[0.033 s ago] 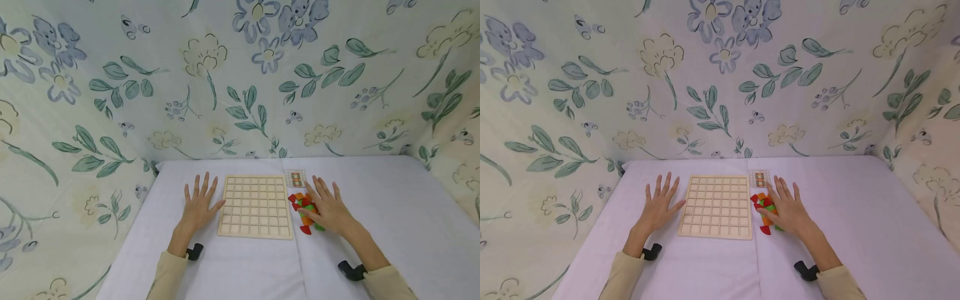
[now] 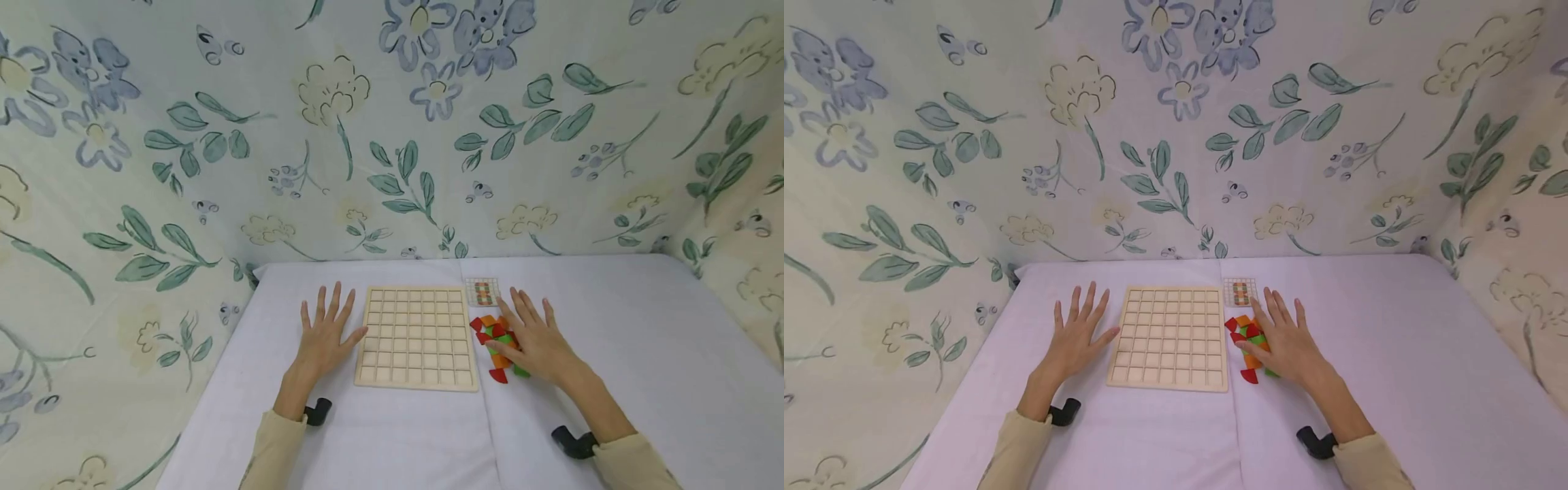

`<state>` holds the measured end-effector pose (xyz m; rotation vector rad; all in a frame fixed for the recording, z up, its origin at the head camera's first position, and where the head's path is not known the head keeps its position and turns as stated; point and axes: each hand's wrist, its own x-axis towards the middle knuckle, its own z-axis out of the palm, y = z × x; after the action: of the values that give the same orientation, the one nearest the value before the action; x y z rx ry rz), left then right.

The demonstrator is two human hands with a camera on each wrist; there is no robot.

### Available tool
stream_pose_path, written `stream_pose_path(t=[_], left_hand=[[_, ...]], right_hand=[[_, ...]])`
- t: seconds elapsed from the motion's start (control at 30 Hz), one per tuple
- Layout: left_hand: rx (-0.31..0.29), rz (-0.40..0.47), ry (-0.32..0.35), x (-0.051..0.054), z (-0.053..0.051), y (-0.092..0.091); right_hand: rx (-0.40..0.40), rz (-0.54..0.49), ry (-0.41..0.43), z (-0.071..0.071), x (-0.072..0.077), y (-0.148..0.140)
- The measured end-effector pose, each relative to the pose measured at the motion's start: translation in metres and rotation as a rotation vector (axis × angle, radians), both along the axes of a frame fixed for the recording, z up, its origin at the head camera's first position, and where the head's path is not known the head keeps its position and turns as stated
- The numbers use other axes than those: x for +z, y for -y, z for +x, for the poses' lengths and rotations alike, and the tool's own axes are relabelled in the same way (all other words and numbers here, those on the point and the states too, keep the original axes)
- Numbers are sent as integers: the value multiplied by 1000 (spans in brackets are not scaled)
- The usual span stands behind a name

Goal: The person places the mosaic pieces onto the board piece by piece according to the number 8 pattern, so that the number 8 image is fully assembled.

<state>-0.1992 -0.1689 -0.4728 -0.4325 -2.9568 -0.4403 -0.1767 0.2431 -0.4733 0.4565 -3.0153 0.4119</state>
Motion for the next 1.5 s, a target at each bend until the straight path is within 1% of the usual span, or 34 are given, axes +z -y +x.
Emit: stream_pose_path(t=[0.2, 0.3, 0.43, 0.57, 0.73, 0.8, 0.9, 1.0, 1.07, 1.17, 1.3, 1.4, 1.5], left_hand=[[-4, 1, 10, -3, -1, 0], [-9, 5, 22, -6, -1, 0], [-30, 24, 46, -8, -1, -1], [-63, 49, 118, -10, -2, -2], [-135, 144, 285, -12, -1, -2], [-149, 169, 352, -14, -1, -1], [-163, 175, 396, -17, -1, 0], [-183, 180, 416, -17, 1, 1], [-196, 172, 429, -18, 1, 2], [-212, 153, 434, -17, 3, 1], [-221, 119, 432, -17, 3, 0], [-225, 100, 436, -16, 3, 0], [-230, 98, 435, -15, 3, 0]], right_hand=[[-10, -2, 2, 2, 4, 0], [-17, -13, 20, 2, 6, -1], [-29, -11, 37, -1, 6, -5], [-24, -39, 54, -5, 5, -7], [-13, -112, 73, -6, 2, -7], [-15, -138, 75, -7, 1, -7], [-25, -189, 85, -7, -1, -7], [-24, -246, 101, -9, -4, -8], [-25, -265, 107, -11, -6, -9], [-27, -280, 107, -13, -9, -9], [-33, -290, 80, -15, -13, -9], [-51, -291, 58, -16, -15, -8], [-73, -295, 64, -17, -15, -8]])
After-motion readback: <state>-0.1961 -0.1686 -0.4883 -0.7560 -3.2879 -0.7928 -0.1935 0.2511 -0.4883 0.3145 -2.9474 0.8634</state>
